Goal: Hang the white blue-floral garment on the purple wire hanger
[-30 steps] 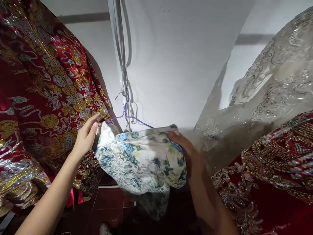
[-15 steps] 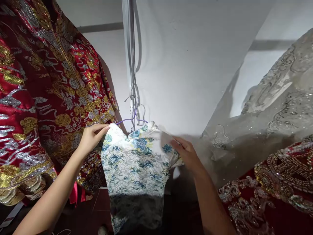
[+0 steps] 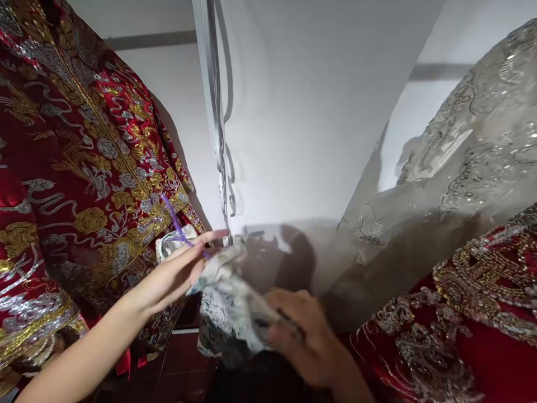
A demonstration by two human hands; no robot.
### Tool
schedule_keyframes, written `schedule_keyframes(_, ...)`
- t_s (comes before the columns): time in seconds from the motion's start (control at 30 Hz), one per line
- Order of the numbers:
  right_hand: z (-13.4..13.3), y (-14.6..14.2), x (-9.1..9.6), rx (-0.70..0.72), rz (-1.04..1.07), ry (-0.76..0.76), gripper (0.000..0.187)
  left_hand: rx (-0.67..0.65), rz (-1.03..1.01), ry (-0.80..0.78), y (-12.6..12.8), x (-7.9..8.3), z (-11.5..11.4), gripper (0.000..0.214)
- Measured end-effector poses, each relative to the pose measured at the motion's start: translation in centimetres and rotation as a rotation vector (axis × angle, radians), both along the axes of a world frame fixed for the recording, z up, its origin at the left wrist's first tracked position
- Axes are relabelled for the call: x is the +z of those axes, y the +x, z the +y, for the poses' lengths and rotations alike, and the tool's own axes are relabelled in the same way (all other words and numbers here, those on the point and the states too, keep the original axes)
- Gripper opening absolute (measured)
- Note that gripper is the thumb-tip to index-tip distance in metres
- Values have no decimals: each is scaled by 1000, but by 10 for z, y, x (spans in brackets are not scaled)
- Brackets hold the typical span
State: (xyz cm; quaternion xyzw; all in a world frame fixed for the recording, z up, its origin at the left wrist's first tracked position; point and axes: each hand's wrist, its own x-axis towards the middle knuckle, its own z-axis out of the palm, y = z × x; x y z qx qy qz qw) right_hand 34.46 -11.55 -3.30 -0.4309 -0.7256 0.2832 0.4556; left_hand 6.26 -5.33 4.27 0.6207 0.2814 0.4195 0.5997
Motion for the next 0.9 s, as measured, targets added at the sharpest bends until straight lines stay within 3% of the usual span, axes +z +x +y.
schedule_keyframes(0.07, 0, -18, 1, 265, -92, -42, 46, -20, -193, -238, -7, -10, -8, 36)
schedule_keyframes(0.13, 13, -28, 0, 376, -47, -99, 45, -26, -249, -393, -22, -16, -13, 28)
schedule_keyframes(0.2, 34, -31, -5, 335, 21, -138, 38, -67, -140, -487, -40, -19, -16, 23)
schedule_keyframes(0.27, 56, -31, -13, 209, 30, -138, 33, -109, 119, -500, -56, -19, -21, 22)
schedule_keyframes(0.37, 81, -36, -21, 56, -17, -48, 43, 51, 535, -175, -68, -17, -31, 30)
schedule_keyframes(0.43, 90, -40, -21, 73, -73, 28, 57, 205, 710, 127, -68, -16, -37, 33)
schedule_keyframes(0.53, 98, -42, -19, 234, -149, 6, 32, 359, 811, 361, -64, -13, -35, 36)
schedule_keyframes(0.63, 109, -37, -11, 325, -122, -96, 35, 633, 775, 566, -63, -7, -23, 27)
schedule_keyframes(0.77, 135, -33, 17, 154, 116, -158, 34, 1031, 589, 933, -61, -5, -16, 18)
schedule_keyframes(0.83, 149, -33, 38, 37, 264, -152, 33, 1089, 441, 1111, -55, -13, -20, 21)
schedule_keyframes(0.9, 158, -32, 58, -45, 394, -102, 31, 979, 354, 1179, -47, -31, -24, 21)
